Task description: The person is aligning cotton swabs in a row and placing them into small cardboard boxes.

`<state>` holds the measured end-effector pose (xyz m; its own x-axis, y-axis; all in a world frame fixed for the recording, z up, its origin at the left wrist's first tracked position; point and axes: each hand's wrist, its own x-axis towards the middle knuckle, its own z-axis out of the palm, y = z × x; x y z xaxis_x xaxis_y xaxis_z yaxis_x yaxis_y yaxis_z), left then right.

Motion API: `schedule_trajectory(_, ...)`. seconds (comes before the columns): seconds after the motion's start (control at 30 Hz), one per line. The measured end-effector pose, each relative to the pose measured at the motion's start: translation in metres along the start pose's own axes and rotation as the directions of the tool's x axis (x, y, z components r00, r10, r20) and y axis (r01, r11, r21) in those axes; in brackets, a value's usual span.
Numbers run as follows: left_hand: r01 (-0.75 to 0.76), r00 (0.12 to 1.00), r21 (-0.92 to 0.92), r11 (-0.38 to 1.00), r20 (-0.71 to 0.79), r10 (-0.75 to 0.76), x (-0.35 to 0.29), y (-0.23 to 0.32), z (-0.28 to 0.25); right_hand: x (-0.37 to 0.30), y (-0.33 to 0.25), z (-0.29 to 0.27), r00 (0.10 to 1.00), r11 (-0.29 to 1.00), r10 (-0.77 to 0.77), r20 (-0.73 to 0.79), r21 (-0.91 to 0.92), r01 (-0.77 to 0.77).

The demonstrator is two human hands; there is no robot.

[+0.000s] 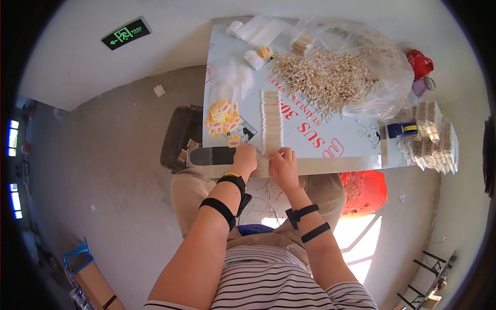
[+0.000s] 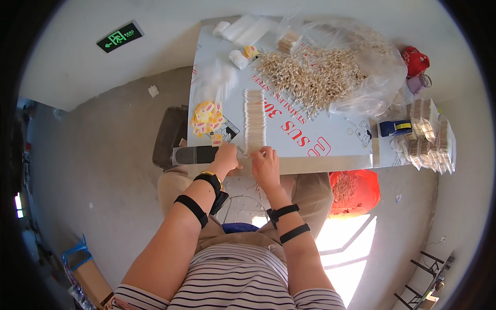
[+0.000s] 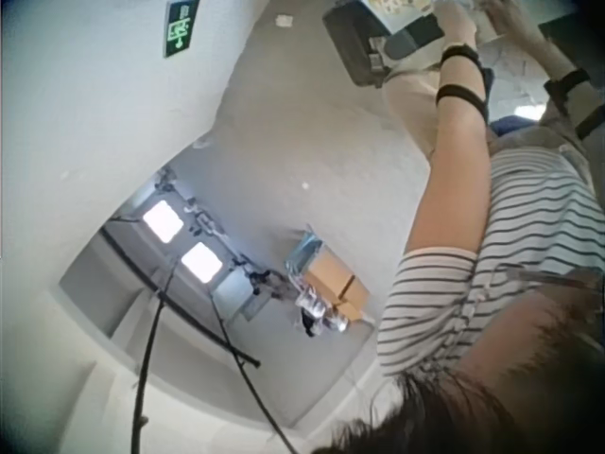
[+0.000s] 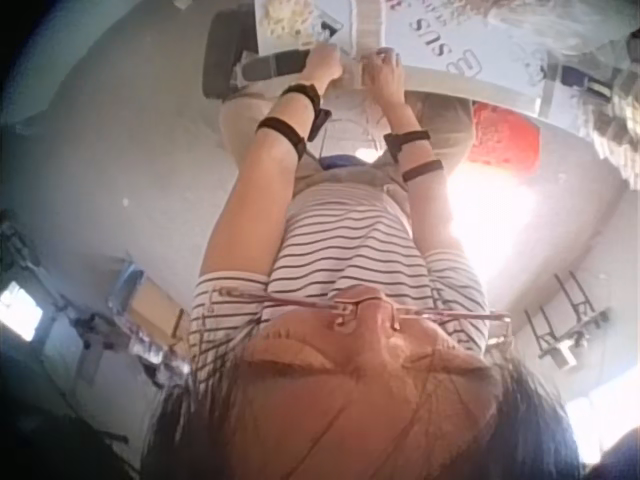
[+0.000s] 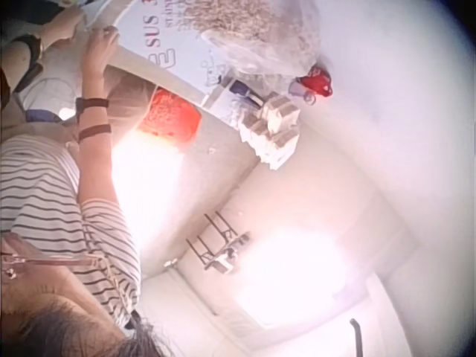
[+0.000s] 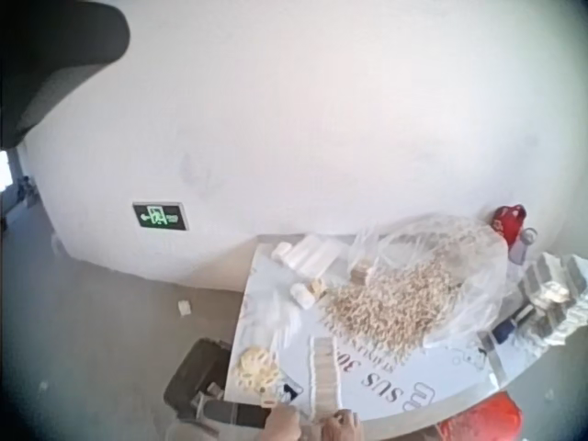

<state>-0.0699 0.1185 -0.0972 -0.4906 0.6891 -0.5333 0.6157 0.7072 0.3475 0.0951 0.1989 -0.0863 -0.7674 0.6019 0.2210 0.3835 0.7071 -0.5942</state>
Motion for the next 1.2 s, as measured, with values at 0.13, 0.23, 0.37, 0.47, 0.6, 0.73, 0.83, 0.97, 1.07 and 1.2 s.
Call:
schedule_trajectory(0.13,0.009,1.000,-0.007,1.000,-0.010,-0.009,-0.003,0.002,-0.002,0.021,0.001,0.001,0.996,0.994,-0.075,0.044,-0.074,0.078)
schedule_trajectory(0.23,0.017,1.000,-0.015,1.000,-0.015,-0.017,-0.004,0.005,-0.004,0.037,0.006,0.001,0.976,0.962,-0.186,0.109,-0.180,0.204)
schedule_trajectory(0.37,0.040,0.999,-0.024,0.999,0.001,-0.040,-0.007,0.009,-0.008,0.050,0.009,0.000,0.947,0.908,-0.257,0.193,-0.287,0.305)
schedule_trajectory(0.47,0.060,0.998,-0.012,0.998,0.016,-0.060,-0.007,0.011,-0.010,0.056,0.008,-0.003,0.923,0.873,-0.296,0.244,-0.322,0.365)
schedule_trajectory(0.6,0.091,0.995,-0.002,0.996,0.042,-0.091,-0.006,0.014,-0.013,0.060,0.009,-0.005,0.890,0.844,-0.341,0.302,-0.318,0.431)
schedule_trajectory(0.73,0.095,0.995,0.003,0.995,0.038,-0.095,-0.008,0.017,-0.014,0.060,0.009,-0.008,0.869,0.819,-0.356,0.343,-0.334,0.467)
schedule_trajectory(0.83,0.090,0.996,0.009,0.996,0.026,-0.090,-0.010,0.017,-0.015,0.060,0.007,-0.011,0.851,0.808,-0.376,0.367,-0.320,0.495)
schedule_trajectory(0.97,-0.057,0.997,-0.056,0.997,-0.061,0.053,-0.019,0.000,-0.013,0.063,0.001,-0.022,0.864,0.815,-0.390,0.318,-0.318,0.485)
schedule_trajectory(1.07,-0.219,0.966,-0.359,0.907,-0.209,0.151,-0.036,-0.029,-0.003,0.067,-0.015,-0.034,0.893,0.865,-0.411,0.183,-0.232,0.445)
schedule_trajectory(1.2,-0.498,0.865,-0.723,0.479,-0.454,0.213,-0.092,0.005,-0.021,0.047,-0.057,-0.093,0.925,0.934,-0.349,0.150,-0.029,0.357)
